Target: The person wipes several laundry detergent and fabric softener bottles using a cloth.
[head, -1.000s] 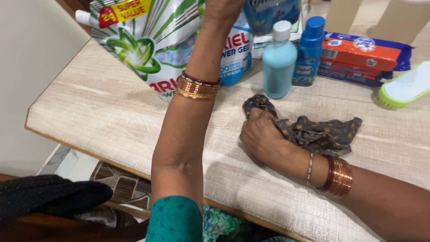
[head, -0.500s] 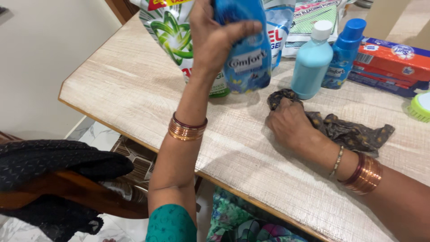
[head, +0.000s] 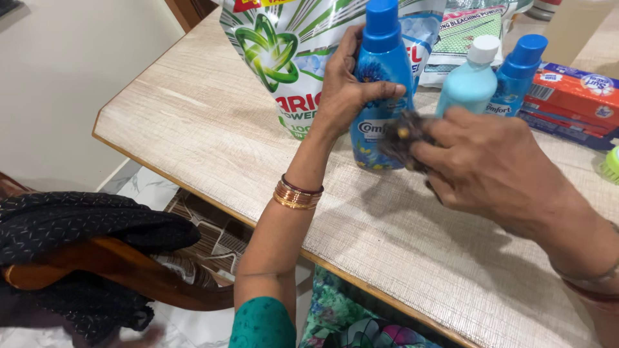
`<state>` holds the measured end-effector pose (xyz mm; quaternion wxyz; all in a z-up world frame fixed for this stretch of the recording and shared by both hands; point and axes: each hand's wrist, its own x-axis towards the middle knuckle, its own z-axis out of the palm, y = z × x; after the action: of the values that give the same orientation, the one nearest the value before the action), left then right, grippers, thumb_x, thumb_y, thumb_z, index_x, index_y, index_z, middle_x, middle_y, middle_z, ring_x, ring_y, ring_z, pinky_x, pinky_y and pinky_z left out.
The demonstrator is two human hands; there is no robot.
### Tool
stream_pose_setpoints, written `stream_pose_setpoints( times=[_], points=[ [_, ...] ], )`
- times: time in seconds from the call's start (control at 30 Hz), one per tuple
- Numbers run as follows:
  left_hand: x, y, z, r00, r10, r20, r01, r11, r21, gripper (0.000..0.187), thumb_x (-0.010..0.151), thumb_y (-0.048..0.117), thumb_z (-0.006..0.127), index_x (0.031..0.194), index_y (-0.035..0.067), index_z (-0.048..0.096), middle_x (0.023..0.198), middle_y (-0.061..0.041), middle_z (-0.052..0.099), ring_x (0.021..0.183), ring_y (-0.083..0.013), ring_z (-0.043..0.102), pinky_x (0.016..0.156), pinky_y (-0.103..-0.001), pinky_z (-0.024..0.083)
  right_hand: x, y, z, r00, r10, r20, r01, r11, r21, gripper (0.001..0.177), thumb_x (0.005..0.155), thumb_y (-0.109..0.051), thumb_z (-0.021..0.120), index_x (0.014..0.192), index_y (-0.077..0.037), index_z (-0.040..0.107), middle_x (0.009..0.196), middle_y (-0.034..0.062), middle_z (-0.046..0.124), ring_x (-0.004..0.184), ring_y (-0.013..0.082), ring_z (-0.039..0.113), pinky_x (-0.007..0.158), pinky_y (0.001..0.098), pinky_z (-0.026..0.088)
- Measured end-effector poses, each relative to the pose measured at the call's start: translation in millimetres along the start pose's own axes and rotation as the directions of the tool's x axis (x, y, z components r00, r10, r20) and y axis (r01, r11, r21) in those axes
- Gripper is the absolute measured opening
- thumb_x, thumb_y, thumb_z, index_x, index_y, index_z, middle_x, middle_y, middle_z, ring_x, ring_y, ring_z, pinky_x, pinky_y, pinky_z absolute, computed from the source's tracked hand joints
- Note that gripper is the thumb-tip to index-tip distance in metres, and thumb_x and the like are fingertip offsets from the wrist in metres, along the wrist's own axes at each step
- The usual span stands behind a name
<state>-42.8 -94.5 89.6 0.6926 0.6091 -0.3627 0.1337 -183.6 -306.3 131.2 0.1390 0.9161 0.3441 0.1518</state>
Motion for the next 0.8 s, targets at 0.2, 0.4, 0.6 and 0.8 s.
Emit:
stream_pose_setpoints(
  times=[0.2,0.4,0.6,0.8],
  points=[
    [-4.9,-14.8,-8.7,0.997,-0.072,0.007,0.072,0.986,-0.149,0.066,0.102,0.045,0.068,0.147,-0.001,0.051,0.127,-0.015,0.066,0.12,-0.0215,0.067,0.105,-0.037,0.059,29.5,-14.4,55.1,0.708,-0.192,-0.679,0.068,0.977,-0.204,0.023,0.093,-0.021,0.072,0.113,-0.014,0.079,0.118,0.0118,0.064,0.095,0.021,0.065,0.062,0.03,0.051],
    [-21.5,-60.9,-29.2,0.952,-0.26,0.161,0.306,0.834,-0.46,0.08,0.107,0.062,0.049,0.149,-0.006,0.048,0.135,-0.02,0.064,0.123,-0.0262,0.065,0.106,-0.041,0.058,30.7,-31.8,103.7,0.855,-0.461,-0.235,0.376,0.866,-0.331,0.049,0.08,-0.024,0.066,0.122,-0.001,0.074,0.121,0.0082,0.059,0.104,0.0199,0.057,0.077,0.0332,0.055],
    [-44.4,-101.7,-31.1,0.858,-0.46,0.23,0.495,0.618,-0.61,0.077,0.1,0.065,0.041,0.153,0.01,0.042,0.142,-0.02,0.059,0.127,-0.0286,0.064,0.11,-0.043,0.055,33.8,-11.1,86.2,0.842,-0.309,-0.443,0.147,0.92,-0.363,0.027,0.082,-0.02,0.071,0.107,-0.014,0.079,0.135,0.0062,0.058,0.106,0.0235,0.055,0.08,0.0338,0.049],
    [-45.9,-125.5,-26.5,0.825,-0.518,0.228,0.548,0.63,-0.55,0.083,0.095,0.071,0.036,0.156,0.015,0.035,0.147,-0.017,0.054,0.133,-0.0296,0.057,0.11,-0.052,0.052,29.5,-5.3,83.2,0.744,-0.116,-0.658,-0.052,0.972,-0.229,0.018,0.101,-0.025,0.071,0.107,-0.008,0.076,0.139,0.0044,0.057,0.11,0.0251,0.052,0.085,0.0369,0.049]
  ],
)
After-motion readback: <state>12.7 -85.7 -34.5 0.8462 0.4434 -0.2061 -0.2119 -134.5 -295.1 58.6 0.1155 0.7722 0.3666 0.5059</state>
